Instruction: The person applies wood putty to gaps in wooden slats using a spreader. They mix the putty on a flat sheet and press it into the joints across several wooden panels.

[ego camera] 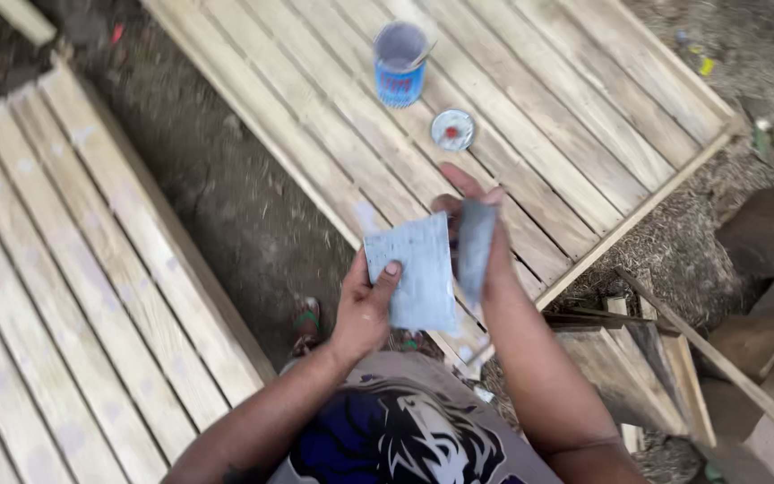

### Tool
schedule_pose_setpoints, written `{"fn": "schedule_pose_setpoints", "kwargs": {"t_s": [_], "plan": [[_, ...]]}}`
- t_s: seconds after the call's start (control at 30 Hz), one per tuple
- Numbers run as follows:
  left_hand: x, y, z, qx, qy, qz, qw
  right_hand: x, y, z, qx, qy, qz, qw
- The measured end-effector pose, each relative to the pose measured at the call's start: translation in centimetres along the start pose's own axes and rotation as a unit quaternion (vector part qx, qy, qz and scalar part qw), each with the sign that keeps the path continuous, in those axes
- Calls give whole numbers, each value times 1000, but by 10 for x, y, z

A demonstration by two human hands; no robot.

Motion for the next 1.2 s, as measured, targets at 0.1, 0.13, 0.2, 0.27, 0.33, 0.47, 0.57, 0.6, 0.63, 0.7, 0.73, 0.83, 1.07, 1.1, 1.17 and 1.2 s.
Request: {"fn": "schedule_pose_setpoints", "kwargs": {"t_s": [0.1, 0.13, 0.2, 0.27, 0.33, 0.47, 0.57, 0.6, 0.63, 0.7, 0.73, 0.83, 1.07, 1.1, 1.17, 1.2], "plan": [[-25, -20, 24, 102, -18, 4, 995, -30, 20, 38, 221, -29, 90, 971], [-29, -25, 32, 124, -33, -14, 992, -21, 23, 50, 283, -44, 121, 951], [-48, -37, 50, 169, -42, -47, 984, -12, 24, 73, 434, -17, 168, 885], [-68, -47, 66, 129, -43, -89, 987, 11, 22, 89, 365, 47, 185, 911], [-73, -55, 69, 39, -50, -116, 991, 37, 22, 80, 116, 21, 236, 965], [-87, -26, 59, -147, -48, -213, 965, 28, 42, 8, -5, -27, 398, 917], [-79, 4, 37, -199, -114, -270, 935, 11, 77, -42, 4, -219, 245, 945], [-83, 13, 35, -204, -124, -272, 932, 4, 79, -51, 62, -214, 278, 934], [-80, 20, 33, -205, -143, -263, 932, 2, 80, -52, 118, -195, 315, 921], [-97, 38, 45, -39, -109, -269, 956, -7, 74, -39, 162, -166, 354, 906], [-109, 45, 55, 41, -92, -271, 957, -12, 70, -24, 149, -159, 356, 909], [-130, 49, 97, -103, 7, -325, 940, -15, 61, 25, 110, -132, 369, 913], [-194, 63, 181, -226, 104, -411, 877, 28, 82, -56, 484, -250, 473, 692], [-205, 62, 185, -253, 103, -439, 856, 32, 106, -64, 549, -324, 410, 652], [-214, 56, 193, -295, 94, -492, 814, 28, 159, -78, 693, -371, 300, 540], [-218, 54, 200, -311, 86, -517, 793, 18, 183, -83, 750, -336, 300, 485]]}}
Point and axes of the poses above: each hand's wrist, its own x-axis away from the middle knuckle, its own y-axis out of the palm, z = x × y, the point moved 3 cm from there along -x, towards the middle knuckle, and after that the axes turned 5 degrees about -y, right-handed, at the moved point
